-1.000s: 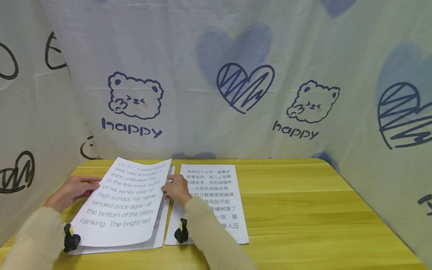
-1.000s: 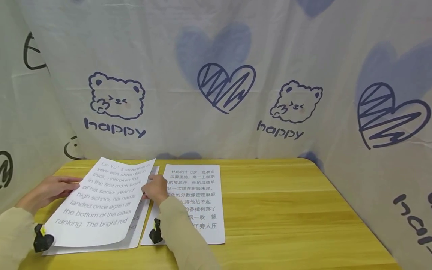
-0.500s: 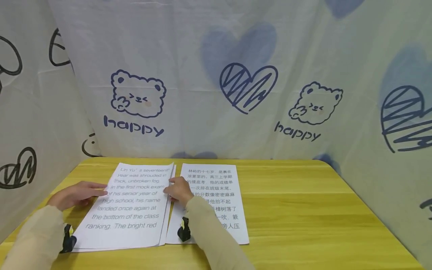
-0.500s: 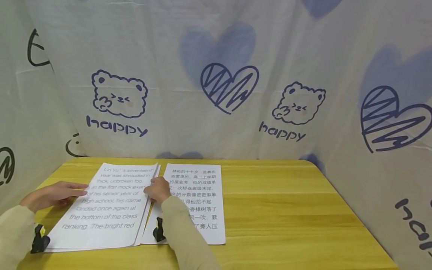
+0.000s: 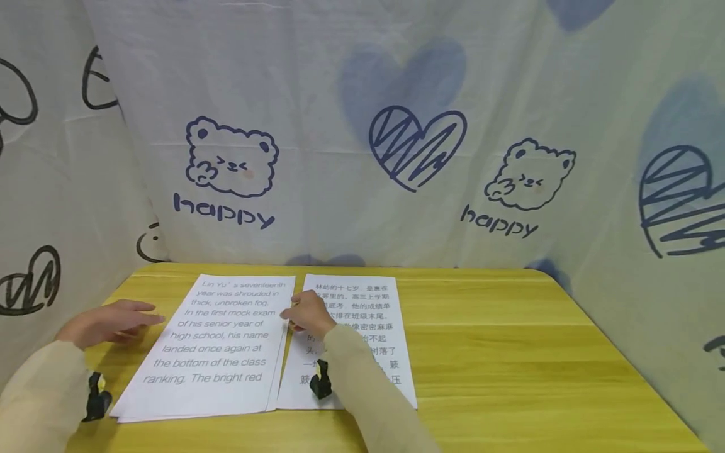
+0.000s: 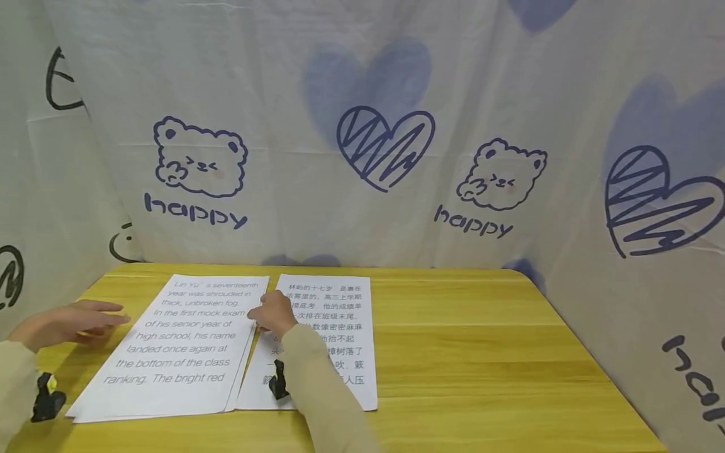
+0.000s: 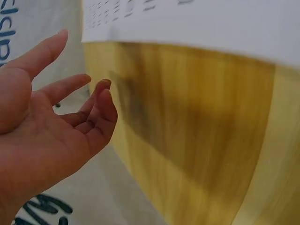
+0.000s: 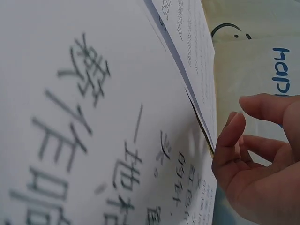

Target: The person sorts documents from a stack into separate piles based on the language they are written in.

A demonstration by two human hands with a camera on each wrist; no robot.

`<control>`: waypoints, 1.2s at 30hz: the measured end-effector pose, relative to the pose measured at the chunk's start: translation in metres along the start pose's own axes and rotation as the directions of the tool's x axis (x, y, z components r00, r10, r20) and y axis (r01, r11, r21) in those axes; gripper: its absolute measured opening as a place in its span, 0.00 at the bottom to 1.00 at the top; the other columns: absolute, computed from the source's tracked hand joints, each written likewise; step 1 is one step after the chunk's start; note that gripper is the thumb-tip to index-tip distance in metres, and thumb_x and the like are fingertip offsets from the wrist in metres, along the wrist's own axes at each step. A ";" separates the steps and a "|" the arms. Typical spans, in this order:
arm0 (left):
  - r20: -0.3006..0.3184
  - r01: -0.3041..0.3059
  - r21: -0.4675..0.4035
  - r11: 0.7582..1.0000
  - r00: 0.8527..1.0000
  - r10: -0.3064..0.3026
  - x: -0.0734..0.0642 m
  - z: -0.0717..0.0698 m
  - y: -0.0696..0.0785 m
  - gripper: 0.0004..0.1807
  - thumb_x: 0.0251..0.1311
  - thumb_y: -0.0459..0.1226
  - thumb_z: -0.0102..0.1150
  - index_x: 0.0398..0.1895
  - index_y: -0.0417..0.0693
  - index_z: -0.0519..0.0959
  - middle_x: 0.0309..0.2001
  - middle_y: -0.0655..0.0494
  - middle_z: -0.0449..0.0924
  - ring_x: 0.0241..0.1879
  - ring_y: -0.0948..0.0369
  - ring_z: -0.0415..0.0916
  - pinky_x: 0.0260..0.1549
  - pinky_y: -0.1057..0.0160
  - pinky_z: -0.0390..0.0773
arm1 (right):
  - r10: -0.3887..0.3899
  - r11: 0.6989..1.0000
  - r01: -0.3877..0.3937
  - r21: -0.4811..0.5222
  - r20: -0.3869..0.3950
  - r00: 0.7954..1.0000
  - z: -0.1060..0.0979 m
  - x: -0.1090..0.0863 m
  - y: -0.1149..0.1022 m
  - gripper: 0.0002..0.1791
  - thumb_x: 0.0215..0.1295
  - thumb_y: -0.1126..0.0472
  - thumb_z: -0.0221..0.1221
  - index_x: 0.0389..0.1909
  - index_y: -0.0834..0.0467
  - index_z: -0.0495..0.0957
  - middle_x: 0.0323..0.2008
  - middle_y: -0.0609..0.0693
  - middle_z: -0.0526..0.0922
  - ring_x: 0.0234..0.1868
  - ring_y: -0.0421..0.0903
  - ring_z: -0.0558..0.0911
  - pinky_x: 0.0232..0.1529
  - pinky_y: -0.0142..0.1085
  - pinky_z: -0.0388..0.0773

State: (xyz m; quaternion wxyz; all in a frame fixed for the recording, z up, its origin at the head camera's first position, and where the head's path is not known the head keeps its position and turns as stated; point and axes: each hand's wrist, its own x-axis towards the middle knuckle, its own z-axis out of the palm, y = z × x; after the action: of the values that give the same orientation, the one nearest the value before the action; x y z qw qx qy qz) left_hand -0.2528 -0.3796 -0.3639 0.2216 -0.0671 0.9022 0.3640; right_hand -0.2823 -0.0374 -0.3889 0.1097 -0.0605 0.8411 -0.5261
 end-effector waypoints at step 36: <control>-0.067 -0.253 -0.059 0.966 0.966 0.249 0.027 0.137 0.158 0.32 0.67 0.40 0.54 0.69 0.31 0.61 0.63 0.31 0.64 0.55 0.41 0.71 0.54 0.44 0.70 | -0.056 0.946 0.024 -0.324 -0.089 0.994 -0.175 -0.025 0.064 0.25 0.65 0.65 0.59 0.61 0.71 0.70 0.49 0.61 0.78 0.46 0.53 0.77 0.47 0.43 0.77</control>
State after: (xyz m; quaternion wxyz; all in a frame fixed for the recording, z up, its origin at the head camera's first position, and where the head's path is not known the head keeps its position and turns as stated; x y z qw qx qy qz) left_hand -0.2733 -0.1698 -0.3637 0.1448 0.0293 0.8967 0.4171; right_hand -0.3007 0.1485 -0.3693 0.0465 -0.0691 0.9188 -0.3859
